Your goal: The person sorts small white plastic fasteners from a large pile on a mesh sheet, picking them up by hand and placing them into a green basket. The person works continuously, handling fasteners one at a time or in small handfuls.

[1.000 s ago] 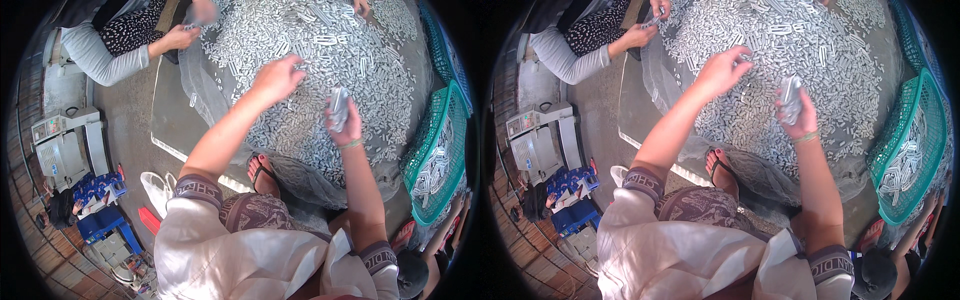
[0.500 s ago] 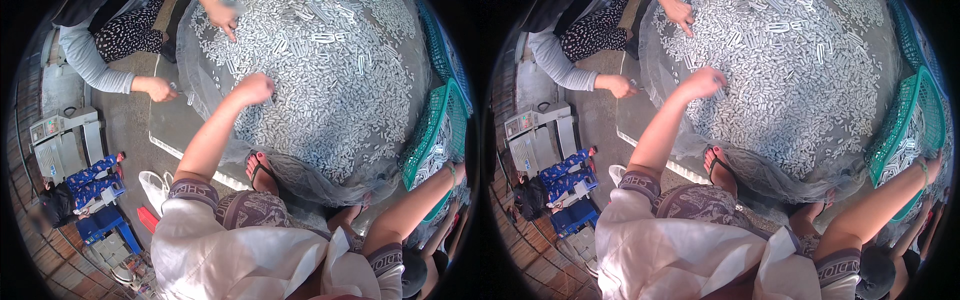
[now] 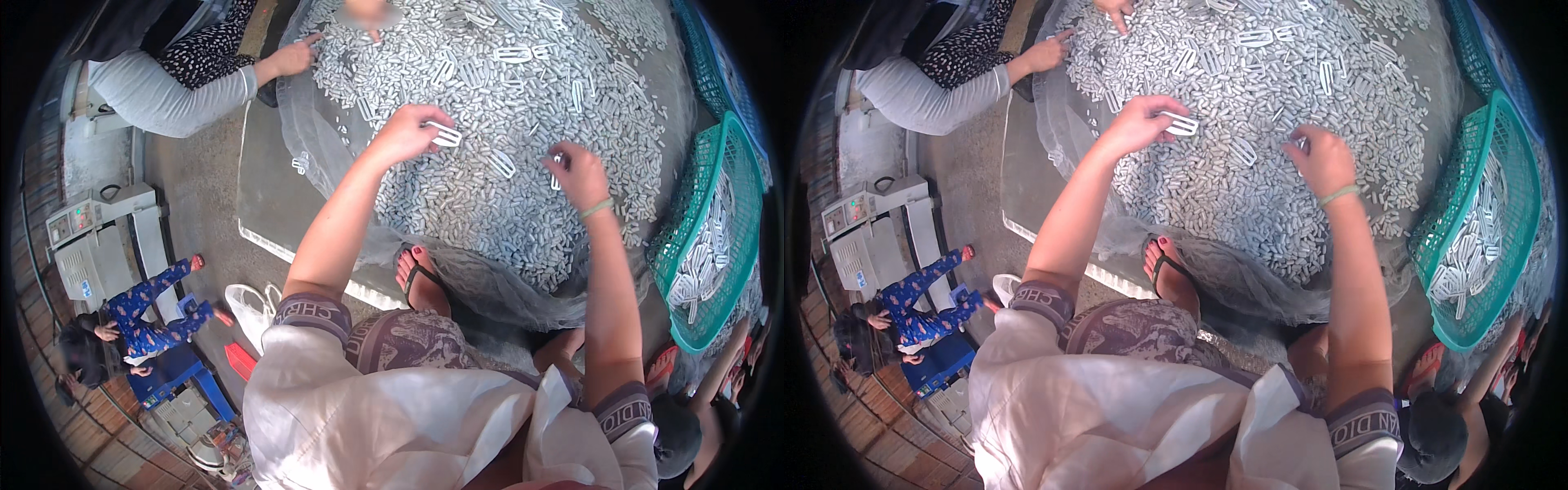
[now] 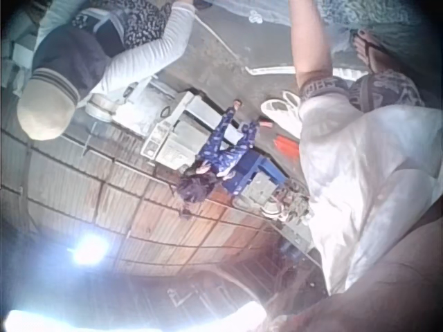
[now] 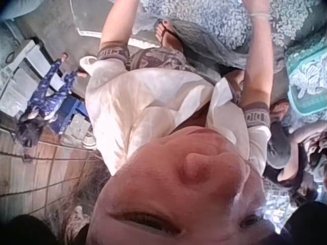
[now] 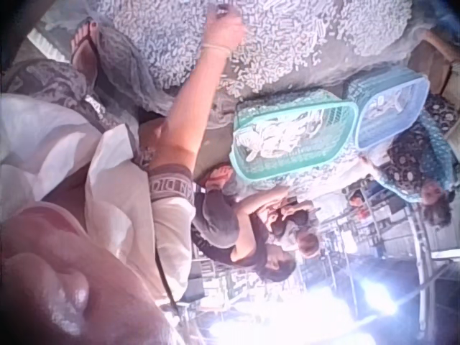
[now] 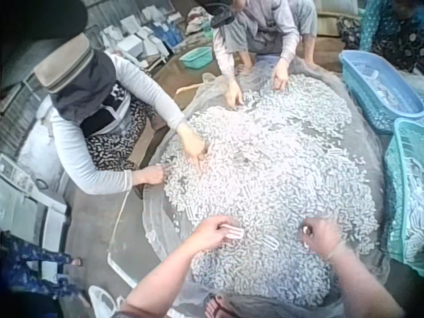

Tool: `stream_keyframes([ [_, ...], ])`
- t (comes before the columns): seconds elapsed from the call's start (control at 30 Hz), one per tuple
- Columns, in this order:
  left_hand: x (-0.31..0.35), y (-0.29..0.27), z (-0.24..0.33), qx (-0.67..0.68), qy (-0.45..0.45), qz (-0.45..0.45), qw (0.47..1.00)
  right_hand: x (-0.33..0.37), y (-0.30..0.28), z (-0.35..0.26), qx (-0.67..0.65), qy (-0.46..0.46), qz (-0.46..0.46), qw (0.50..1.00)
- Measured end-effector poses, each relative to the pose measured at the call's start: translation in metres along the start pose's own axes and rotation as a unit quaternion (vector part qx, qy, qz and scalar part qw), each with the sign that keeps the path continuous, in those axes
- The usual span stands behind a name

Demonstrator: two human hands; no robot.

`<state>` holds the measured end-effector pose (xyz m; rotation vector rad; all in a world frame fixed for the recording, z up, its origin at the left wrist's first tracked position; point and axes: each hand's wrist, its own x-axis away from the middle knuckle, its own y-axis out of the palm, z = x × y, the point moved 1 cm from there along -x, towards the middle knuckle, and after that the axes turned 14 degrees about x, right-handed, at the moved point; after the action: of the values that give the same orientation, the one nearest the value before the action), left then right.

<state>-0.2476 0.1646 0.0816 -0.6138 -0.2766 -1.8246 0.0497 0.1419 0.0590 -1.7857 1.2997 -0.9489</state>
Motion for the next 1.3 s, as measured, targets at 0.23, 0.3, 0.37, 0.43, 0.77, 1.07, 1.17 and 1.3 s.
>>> stream_keyframes([
  [0.23, 0.019, -0.064, -0.066, 0.282, -0.092, 0.195, 0.935, 0.011, 0.058, -0.043, -0.08, 0.05, -0.033, 0.995],
  [0.3, 0.01, -0.093, -0.092, 0.213, -0.08, 0.28, 0.933, 0.007, 0.058, -0.038, -0.149, 0.05, -0.046, 0.987],
  [0.37, 0.006, -0.115, -0.108, 0.133, -0.072, 0.373, 0.915, -0.001, 0.049, -0.021, -0.266, 0.036, -0.017, 0.963],
  [0.43, -0.002, -0.12, -0.117, 0.081, -0.065, 0.409, 0.907, -0.006, 0.028, -0.011, -0.601, 0.135, -0.013, 0.788],
  [0.77, -0.028, -0.107, -0.117, -0.162, 0.024, 0.416, 0.894, 0.003, 0.012, 0.046, -0.259, 0.249, -0.109, 0.927],
  [1.07, -0.005, -0.028, -0.01, 0.51, 0.02, -0.042, 0.859, 0.021, 0.036, 0.014, 0.188, 0.151, -0.024, 0.97],
  [1.17, -0.028, -0.003, 0.012, 0.43, 0.047, -0.073, 0.899, 0.007, 0.03, 0.028, 0.119, 0.145, -0.104, 0.977],
  [1.3, -0.094, 0.018, 0.044, 0.284, 0.036, -0.032, 0.958, 0.002, 0.006, 0.057, -0.304, 0.235, -0.156, 0.91],
])
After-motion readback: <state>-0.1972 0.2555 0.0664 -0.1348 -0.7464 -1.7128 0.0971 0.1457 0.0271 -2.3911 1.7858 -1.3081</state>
